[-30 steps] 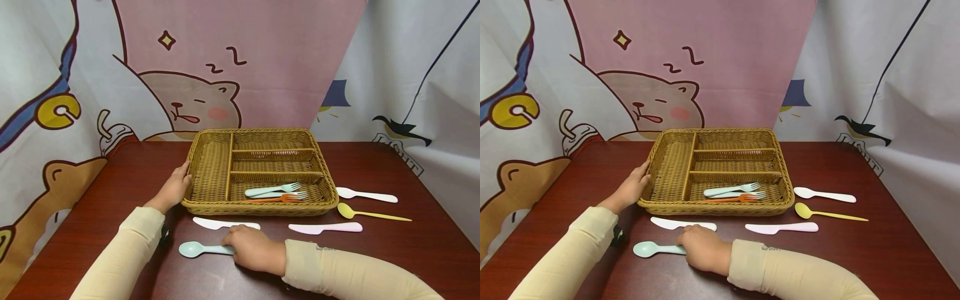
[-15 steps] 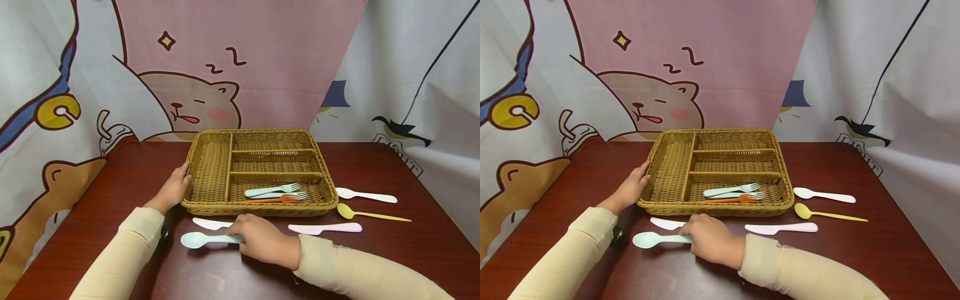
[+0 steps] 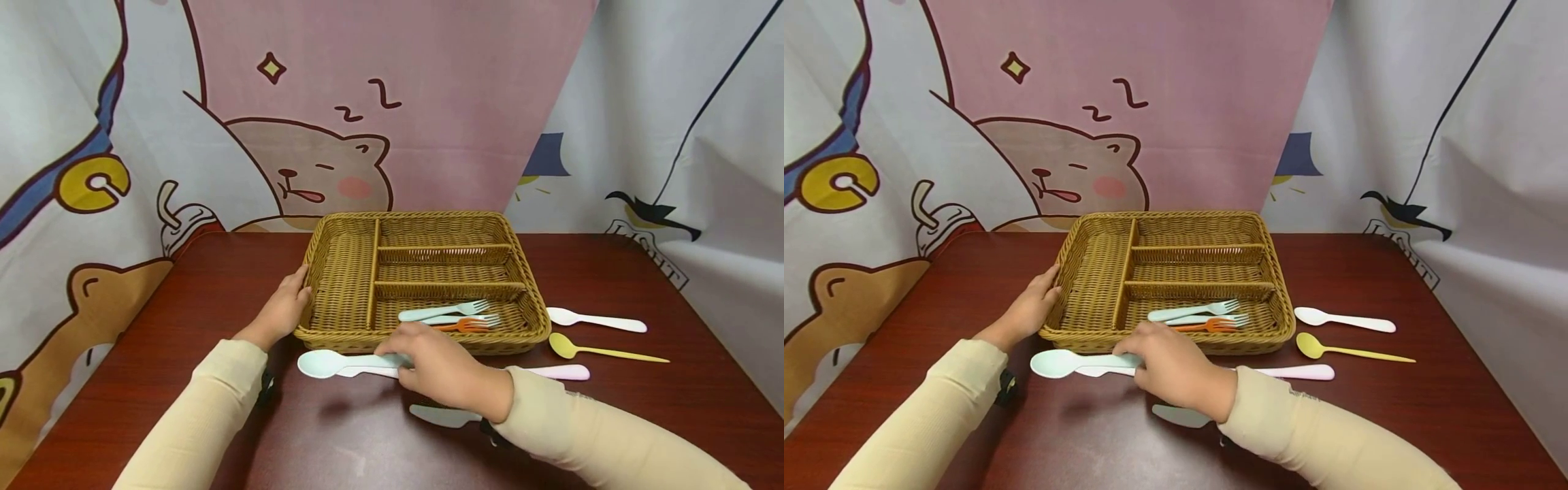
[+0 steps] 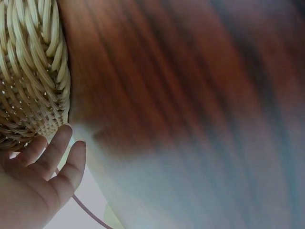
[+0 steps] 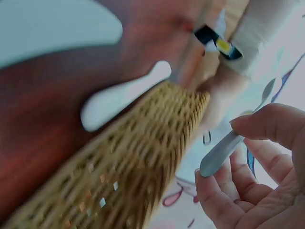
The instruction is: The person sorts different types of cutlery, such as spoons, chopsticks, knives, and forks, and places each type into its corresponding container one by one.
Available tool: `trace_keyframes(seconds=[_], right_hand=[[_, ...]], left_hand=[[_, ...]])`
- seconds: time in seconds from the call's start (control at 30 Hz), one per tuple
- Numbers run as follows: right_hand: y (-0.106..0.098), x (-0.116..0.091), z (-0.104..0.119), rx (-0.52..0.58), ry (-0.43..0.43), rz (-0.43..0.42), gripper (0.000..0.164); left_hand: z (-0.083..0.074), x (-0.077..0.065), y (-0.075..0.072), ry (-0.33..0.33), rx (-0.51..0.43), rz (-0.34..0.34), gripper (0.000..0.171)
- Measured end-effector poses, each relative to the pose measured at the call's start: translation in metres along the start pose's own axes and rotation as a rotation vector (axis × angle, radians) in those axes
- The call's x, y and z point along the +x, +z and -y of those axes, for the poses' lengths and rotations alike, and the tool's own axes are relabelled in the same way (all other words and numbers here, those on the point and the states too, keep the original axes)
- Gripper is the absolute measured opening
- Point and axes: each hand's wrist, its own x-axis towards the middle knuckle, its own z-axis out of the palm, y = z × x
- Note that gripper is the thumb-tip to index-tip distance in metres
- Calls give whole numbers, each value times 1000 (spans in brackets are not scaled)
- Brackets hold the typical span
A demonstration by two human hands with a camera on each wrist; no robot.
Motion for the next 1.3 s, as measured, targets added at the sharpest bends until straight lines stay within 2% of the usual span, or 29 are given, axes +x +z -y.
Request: trace_keyframes(seconds=[0.2, 0.5, 0.67, 1.3], right_hand=[[-17, 5, -8, 14, 43, -74, 35], [-44, 14, -31, 34, 85, -189, 32], [-60, 18, -46, 59, 137, -181, 32], [-100, 41, -92, -27, 244, -129, 36]], left_hand=[[0, 0, 0, 20, 1, -24, 57], [1, 2, 0, 6, 1, 5, 57], [1, 2, -1, -1, -5, 19, 57], [1, 1, -1, -21, -10, 29, 57]])
